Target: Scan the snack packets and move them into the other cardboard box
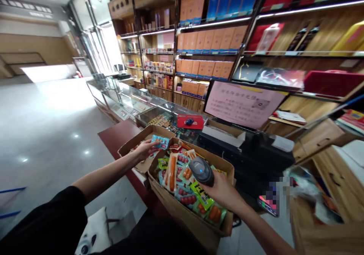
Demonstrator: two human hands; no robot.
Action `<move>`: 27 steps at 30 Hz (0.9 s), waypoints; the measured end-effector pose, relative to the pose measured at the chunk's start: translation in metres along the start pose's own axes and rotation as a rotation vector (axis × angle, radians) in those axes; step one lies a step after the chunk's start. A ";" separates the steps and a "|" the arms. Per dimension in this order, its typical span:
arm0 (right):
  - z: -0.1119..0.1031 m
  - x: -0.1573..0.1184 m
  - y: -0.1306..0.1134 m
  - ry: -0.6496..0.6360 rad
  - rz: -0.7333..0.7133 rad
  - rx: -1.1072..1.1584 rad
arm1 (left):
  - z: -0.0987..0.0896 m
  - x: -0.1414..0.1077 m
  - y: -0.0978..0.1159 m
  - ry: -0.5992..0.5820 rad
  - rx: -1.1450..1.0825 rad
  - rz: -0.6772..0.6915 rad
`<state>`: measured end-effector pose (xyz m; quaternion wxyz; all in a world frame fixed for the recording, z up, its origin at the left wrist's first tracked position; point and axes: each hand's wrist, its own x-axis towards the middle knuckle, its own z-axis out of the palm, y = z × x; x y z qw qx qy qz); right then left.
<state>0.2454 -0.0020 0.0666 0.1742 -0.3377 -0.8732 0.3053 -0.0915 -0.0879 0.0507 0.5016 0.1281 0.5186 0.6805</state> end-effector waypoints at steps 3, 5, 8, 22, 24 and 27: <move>0.002 0.005 0.002 -0.102 0.013 0.035 | -0.039 0.001 0.024 0.117 -0.021 0.061; 0.003 0.008 0.003 -0.118 0.018 0.044 | -0.058 -0.001 0.035 0.166 -0.041 0.099; 0.006 0.013 0.005 -0.120 0.004 0.028 | -0.074 -0.007 0.041 0.200 -0.062 0.135; -0.008 -0.007 -0.002 0.002 0.031 0.000 | 0.023 -0.009 -0.033 -0.136 0.173 -0.012; -0.012 -0.015 -0.003 0.006 0.045 0.025 | 0.043 -0.007 -0.052 -0.251 0.262 -0.020; -0.018 -0.026 -0.005 0.037 0.068 0.044 | 0.069 -0.001 -0.076 -0.417 0.424 -0.009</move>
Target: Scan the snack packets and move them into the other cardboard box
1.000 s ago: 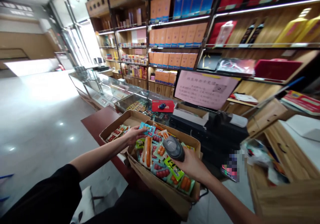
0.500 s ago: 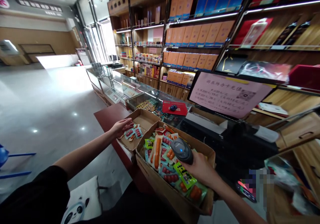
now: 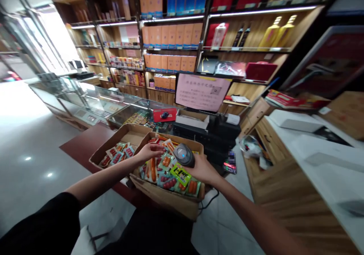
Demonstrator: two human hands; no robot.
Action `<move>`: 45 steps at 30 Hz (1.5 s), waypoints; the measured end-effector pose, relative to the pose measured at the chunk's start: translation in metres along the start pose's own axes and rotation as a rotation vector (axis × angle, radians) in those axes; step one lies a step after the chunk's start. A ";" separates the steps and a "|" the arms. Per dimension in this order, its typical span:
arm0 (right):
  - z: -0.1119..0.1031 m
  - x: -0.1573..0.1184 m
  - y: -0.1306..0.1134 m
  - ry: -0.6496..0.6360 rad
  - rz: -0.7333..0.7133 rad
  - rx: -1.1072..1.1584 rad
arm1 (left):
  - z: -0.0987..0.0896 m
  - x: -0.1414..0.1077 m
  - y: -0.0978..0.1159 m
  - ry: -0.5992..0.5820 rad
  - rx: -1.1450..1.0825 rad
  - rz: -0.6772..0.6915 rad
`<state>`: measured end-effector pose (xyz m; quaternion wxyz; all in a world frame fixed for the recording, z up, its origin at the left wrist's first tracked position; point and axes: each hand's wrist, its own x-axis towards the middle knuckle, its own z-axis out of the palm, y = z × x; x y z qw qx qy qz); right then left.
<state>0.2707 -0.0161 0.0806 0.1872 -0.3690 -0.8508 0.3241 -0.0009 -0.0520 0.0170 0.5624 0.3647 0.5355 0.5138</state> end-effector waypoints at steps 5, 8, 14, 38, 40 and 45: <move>-0.007 -0.018 0.006 0.054 0.077 0.012 | 0.038 0.017 -0.012 -0.230 0.442 0.172; -0.009 -0.026 0.011 0.082 0.101 0.019 | 0.055 0.018 -0.010 -0.413 0.793 0.375; -0.009 -0.036 0.015 0.092 0.089 0.031 | 0.078 0.018 -0.001 -0.558 1.232 0.560; -0.005 0.009 -0.027 0.014 -0.016 0.016 | 0.000 0.023 0.062 -0.005 -0.021 0.012; -0.002 0.016 -0.032 0.016 -0.024 -0.004 | -0.009 0.019 0.064 0.043 -0.016 0.018; 0.004 0.023 -0.039 -0.019 -0.031 -0.062 | -0.024 0.011 0.066 0.049 -0.090 0.021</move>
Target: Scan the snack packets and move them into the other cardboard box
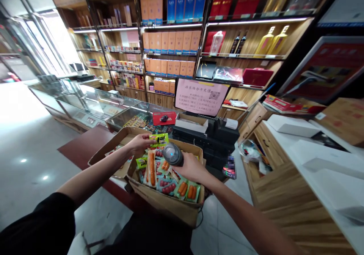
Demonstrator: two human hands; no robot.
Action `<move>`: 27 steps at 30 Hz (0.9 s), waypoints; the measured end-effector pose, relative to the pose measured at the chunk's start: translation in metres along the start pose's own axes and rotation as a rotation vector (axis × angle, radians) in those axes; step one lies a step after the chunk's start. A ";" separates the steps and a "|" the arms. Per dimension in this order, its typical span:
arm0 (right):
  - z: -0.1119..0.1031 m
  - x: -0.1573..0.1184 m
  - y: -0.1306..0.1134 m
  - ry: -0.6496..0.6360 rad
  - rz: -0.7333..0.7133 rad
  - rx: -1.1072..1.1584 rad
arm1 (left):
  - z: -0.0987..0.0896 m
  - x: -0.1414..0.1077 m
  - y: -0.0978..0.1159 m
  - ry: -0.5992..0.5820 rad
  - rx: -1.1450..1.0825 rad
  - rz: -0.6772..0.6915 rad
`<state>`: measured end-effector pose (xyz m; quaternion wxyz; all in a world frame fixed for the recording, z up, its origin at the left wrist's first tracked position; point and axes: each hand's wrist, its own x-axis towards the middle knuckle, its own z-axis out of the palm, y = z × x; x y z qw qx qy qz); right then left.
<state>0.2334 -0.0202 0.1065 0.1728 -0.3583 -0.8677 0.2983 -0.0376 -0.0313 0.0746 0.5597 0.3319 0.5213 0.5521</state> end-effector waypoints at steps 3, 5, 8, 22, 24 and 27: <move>0.000 0.000 -0.003 -0.002 0.009 -0.009 | -0.003 -0.004 0.001 -0.016 -0.022 -0.003; 0.000 -0.001 -0.004 -0.002 0.013 -0.009 | -0.003 -0.005 0.000 -0.015 -0.015 -0.003; 0.001 -0.002 -0.004 -0.001 0.013 -0.004 | -0.005 -0.005 -0.004 0.003 -0.002 0.004; 0.019 0.012 0.018 -0.047 -0.016 0.020 | -0.111 -0.047 0.012 0.340 -0.147 0.117; 0.020 0.014 0.018 -0.069 -0.036 0.027 | -0.125 -0.059 0.017 0.404 -0.143 0.142; 0.019 0.017 0.016 -0.081 -0.071 0.035 | -0.136 -0.072 0.018 0.451 -0.136 0.177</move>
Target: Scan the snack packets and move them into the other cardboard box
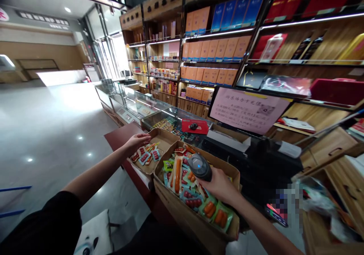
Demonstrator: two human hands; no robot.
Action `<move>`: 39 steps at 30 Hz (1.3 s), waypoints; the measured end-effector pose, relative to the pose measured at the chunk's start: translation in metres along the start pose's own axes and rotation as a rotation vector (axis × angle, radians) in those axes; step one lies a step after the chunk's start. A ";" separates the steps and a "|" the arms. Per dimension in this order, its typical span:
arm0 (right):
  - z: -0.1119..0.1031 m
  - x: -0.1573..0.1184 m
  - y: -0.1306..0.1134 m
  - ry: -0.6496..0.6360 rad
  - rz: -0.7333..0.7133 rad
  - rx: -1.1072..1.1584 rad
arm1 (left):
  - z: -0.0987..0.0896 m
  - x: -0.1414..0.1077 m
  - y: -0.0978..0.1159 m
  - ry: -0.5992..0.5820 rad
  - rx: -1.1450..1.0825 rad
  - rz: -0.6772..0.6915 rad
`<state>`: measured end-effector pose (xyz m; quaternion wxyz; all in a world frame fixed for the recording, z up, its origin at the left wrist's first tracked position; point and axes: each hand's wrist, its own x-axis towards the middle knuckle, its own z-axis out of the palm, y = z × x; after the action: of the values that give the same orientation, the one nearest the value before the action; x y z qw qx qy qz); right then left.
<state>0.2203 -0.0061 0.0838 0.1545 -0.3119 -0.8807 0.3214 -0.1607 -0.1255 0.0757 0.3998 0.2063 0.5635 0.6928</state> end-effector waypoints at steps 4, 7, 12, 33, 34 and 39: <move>-0.003 0.000 0.000 0.025 -0.005 -0.033 | 0.006 -0.005 -0.010 -0.023 0.048 -0.013; -0.008 -0.003 0.005 0.074 -0.004 -0.037 | 0.028 -0.004 -0.025 -0.098 0.092 -0.040; -0.023 -0.017 0.018 0.137 0.002 0.012 | 0.083 0.000 -0.053 -0.244 0.151 -0.078; -0.045 -0.074 0.041 0.246 0.236 0.073 | 0.240 -0.001 -0.138 -0.999 0.910 0.418; -0.046 -0.075 0.043 0.250 0.236 0.075 | 0.244 -0.004 -0.141 -1.058 0.923 0.454; -0.046 -0.078 0.047 0.268 0.222 0.055 | 0.263 -0.021 -0.157 -1.069 0.993 0.560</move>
<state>0.3222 -0.0068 0.0809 0.2424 -0.4430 -0.8032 0.3160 0.0962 0.0273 0.0041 0.2882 0.8014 0.4655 0.2410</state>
